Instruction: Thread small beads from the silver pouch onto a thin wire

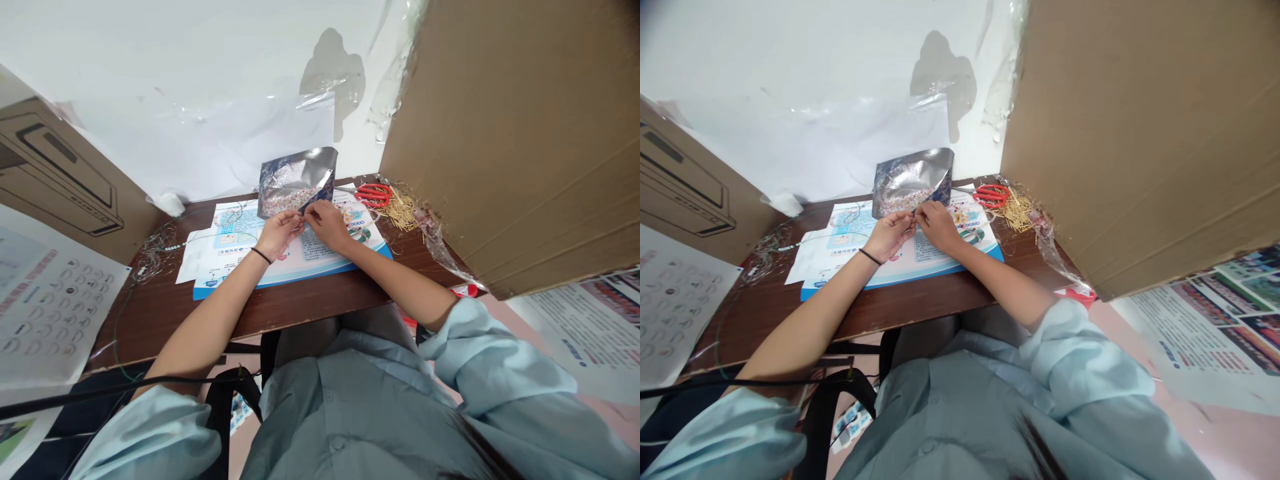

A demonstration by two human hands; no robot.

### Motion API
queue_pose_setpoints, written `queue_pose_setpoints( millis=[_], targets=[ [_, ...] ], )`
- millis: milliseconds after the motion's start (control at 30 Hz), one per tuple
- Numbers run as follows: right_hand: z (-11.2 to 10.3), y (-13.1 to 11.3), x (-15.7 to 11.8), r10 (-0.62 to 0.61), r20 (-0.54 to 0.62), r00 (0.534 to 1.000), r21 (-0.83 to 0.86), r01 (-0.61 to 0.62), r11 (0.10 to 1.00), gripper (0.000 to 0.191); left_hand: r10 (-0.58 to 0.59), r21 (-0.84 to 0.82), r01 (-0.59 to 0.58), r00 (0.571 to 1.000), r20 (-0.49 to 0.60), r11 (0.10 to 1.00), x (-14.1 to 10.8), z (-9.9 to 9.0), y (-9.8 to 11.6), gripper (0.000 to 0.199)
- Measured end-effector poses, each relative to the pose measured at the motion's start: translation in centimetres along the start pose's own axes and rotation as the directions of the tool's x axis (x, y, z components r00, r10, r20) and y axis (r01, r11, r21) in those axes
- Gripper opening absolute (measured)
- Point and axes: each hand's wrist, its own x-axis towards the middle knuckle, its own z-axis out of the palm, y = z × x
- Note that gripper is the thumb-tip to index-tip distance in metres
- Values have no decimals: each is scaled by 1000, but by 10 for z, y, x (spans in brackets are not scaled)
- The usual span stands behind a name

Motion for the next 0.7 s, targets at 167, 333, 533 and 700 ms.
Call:
queue_pose_setpoints(
  millis=[167, 333, 533, 700],
  targets=[
    [1, 0, 0, -27, -25, 999, -6, 27, 1000, 12, 2, -11, -2, 1000, 2, 1000, -1, 1, 1, 16],
    [3, 1, 0, -42, -53, 998, -11, 42, 999, 11, 5, 1, -5, 1000, 16, 1000, -1, 2, 1, 20],
    [2, 1, 0, -52, -44, 998, -26, 50, 998, 12, -1, 23, 0, 1000, 31, 1000, -2, 3, 3, 24],
    [3, 2, 0, -59, -40, 997, -20, 59, 998, 11, -11, 20, 11, 999, 31, 1000, -3, 4, 3, 26]
  ],
)
